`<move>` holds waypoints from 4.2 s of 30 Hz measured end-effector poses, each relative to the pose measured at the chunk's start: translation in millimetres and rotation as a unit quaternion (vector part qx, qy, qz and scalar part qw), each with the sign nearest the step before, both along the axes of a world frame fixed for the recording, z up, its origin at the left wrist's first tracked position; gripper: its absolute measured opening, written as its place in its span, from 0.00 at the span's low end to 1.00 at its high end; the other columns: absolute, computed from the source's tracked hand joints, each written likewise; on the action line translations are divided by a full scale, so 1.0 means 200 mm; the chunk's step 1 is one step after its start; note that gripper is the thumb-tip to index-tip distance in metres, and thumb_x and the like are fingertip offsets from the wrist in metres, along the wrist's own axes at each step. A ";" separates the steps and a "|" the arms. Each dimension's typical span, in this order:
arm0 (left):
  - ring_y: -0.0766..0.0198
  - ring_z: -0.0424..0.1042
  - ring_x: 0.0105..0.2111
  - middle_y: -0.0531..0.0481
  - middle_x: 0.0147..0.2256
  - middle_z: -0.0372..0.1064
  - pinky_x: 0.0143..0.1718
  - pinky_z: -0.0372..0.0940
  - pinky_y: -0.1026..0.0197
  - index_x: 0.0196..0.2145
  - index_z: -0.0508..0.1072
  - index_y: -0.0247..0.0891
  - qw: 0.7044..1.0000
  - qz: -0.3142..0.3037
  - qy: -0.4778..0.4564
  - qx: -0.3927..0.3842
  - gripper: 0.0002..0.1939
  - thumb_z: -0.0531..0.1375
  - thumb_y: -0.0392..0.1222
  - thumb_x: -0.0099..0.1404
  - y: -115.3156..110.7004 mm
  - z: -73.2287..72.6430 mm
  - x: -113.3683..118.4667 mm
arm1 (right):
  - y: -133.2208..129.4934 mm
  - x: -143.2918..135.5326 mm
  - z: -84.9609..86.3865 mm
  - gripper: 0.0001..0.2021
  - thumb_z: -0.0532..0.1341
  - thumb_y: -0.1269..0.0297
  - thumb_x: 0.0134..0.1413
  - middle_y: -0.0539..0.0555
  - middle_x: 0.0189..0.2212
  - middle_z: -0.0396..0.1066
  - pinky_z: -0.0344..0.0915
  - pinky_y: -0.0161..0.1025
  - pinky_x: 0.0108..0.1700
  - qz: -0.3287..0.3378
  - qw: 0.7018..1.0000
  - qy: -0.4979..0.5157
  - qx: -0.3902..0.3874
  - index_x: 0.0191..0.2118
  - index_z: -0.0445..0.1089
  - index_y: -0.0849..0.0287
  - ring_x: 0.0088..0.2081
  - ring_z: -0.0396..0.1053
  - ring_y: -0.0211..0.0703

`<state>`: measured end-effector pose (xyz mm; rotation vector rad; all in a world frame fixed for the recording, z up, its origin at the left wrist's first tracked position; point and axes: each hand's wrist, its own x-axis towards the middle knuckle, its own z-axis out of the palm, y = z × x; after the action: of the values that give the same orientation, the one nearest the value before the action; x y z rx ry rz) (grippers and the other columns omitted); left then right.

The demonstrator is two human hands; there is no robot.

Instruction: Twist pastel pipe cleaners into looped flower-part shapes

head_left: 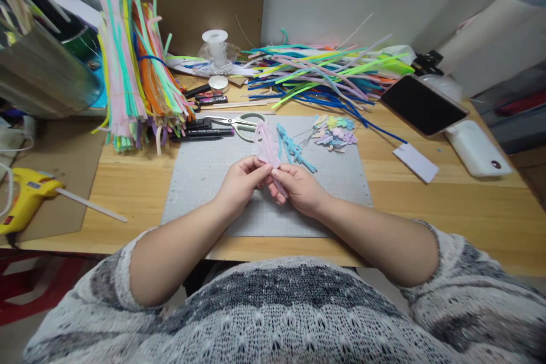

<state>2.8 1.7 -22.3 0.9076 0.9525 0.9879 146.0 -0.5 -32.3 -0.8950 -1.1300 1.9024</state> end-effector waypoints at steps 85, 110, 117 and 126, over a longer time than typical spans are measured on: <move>0.70 0.64 0.17 0.52 0.21 0.69 0.19 0.55 0.67 0.32 0.72 0.35 0.941 -0.120 0.311 0.052 0.09 0.61 0.44 0.58 0.03 0.19 -0.30 | 0.37 -0.09 0.27 0.16 0.56 0.55 0.58 0.49 0.20 0.65 0.54 0.31 0.27 0.362 0.797 -0.373 0.308 0.29 0.69 0.64 0.22 0.60 0.34; 0.74 0.65 0.20 0.55 0.23 0.66 0.21 0.59 0.71 0.33 0.73 0.32 0.979 -0.079 -0.083 -0.171 0.12 0.68 0.36 0.50 0.08 0.13 -0.28 | 0.74 -0.01 0.39 0.06 0.61 0.67 0.47 0.58 0.30 0.72 0.60 0.40 0.39 0.111 0.754 -0.537 0.360 0.30 0.72 0.65 0.35 0.68 0.48; 0.75 0.63 0.22 0.55 0.23 0.65 0.24 0.57 0.70 0.28 0.71 0.33 0.989 -0.081 -0.029 -0.120 0.13 0.68 0.44 0.51 0.03 0.13 -0.23 | 0.29 0.25 0.32 0.20 0.66 0.54 0.43 0.52 0.33 0.66 0.63 0.37 0.36 0.046 0.997 -0.059 0.032 0.40 0.66 0.58 0.31 0.64 0.38; 0.74 0.63 0.21 0.54 0.21 0.67 0.22 0.54 0.70 0.26 0.68 0.35 0.994 -0.063 -0.048 -0.075 0.12 0.65 0.45 0.53 -0.06 0.20 -0.12 | -0.27 0.34 0.21 0.17 0.66 0.58 0.44 0.51 0.31 0.62 0.60 0.38 0.35 0.087 0.959 -0.264 0.061 0.38 0.62 0.57 0.33 0.60 0.40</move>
<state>-20.3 -10.4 18.3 0.7784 0.8661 0.8349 213.1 -54.5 9.6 -1.3155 -1.6670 1.7486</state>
